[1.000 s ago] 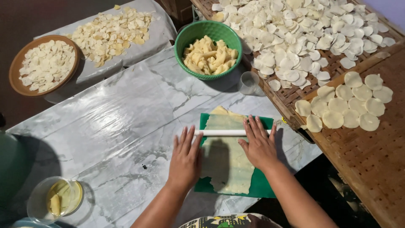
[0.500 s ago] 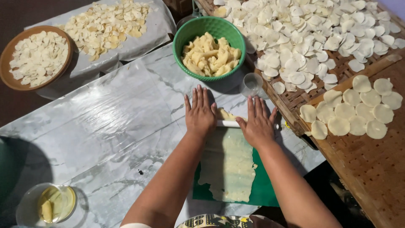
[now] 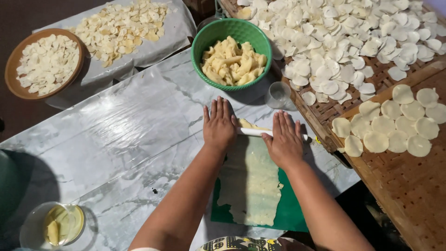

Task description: Rolling out small pieces of dough into thin sheets using a rolling pin on a mat

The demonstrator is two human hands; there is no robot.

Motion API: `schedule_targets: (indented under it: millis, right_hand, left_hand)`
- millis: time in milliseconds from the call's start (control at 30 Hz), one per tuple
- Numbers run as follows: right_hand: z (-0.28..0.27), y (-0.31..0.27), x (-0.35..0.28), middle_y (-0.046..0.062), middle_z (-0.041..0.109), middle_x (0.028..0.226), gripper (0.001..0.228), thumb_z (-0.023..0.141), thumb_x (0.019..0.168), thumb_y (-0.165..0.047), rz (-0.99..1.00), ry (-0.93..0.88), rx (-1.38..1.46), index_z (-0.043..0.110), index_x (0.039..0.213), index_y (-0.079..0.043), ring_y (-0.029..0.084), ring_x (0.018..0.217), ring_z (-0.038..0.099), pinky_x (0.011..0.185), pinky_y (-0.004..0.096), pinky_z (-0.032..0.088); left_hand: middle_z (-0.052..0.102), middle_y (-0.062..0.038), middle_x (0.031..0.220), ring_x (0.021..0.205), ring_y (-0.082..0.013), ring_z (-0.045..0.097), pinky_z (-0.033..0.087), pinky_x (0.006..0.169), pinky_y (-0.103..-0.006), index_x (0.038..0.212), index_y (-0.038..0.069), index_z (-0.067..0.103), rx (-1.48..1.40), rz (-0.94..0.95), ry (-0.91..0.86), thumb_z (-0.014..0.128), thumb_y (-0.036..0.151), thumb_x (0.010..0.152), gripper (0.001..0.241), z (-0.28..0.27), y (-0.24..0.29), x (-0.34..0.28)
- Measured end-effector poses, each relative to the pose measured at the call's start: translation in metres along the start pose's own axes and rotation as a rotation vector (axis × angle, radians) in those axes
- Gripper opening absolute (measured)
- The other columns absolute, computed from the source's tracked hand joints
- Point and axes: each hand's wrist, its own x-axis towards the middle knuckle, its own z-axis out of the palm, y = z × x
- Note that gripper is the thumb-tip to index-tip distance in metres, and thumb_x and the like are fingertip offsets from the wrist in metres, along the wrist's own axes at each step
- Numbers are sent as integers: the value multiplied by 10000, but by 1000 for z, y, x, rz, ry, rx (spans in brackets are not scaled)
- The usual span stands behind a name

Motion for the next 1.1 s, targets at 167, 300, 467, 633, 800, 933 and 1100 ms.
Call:
schedule_targets:
  millis: [167,300,467,633,800,933,1100]
  right_hand:
    - [-4,2,8,210,257,1682,874,372,1007,-639,38,-42,21,258,1613,-20,330,1578,193,1266,565,88]
    - [-16,-15,-35,209,133,1715,890,413,1005,-596,14,-4,38,175,1638,-17,343,1578,132,1262,542,39]
    - [-3,-6,-18,197,210,1698,862,378,1016,-618,5,-32,5,224,1624,-28,328,1573,186,1270,529,81]
    - [14,22,18,151,227,1704,867,346,1013,-670,62,-64,85,246,1634,-74,303,1564,225,1267,534,110]
    - [16,48,-21,68,533,1223,441,549,925,-93,-33,290,282,589,1362,-132,307,1037,596,912,438,489]
    - [1,56,-38,-21,540,1105,440,613,861,-149,-111,273,67,613,1291,-246,241,949,600,811,401,485]
    - [-63,40,-68,139,604,1151,434,681,842,-103,168,73,2,660,1274,-140,365,1117,543,888,485,487]
  left_hand:
    - [121,-176,1720,1594,-339,92,-30,1278,-556,1642,64,155,-4,-12,-5,269,444,1060,705,-20,11,3]
    - [144,-153,1723,1575,-355,155,52,1262,-571,1661,113,153,25,60,139,304,436,1076,685,-9,1,-34]
    - [218,-139,1708,1570,-341,196,42,1259,-579,1661,132,179,45,35,167,291,447,1079,671,-7,2,-26]
    - [143,-137,1723,1596,-308,105,-77,1260,-604,1662,130,77,16,-35,-27,192,593,1064,765,-21,4,-4]
    - [180,-187,1709,1581,-346,129,4,1228,-647,1647,85,209,-5,39,263,427,428,1070,706,-44,-10,-83]
    - [236,-199,1688,1570,-351,175,33,1213,-650,1636,72,253,-3,128,241,434,490,1047,744,-28,-25,-172]
    - [-1,-211,1698,1587,-320,-28,-91,1265,-566,1624,-2,21,409,437,194,213,1004,795,1318,-33,-32,-246]
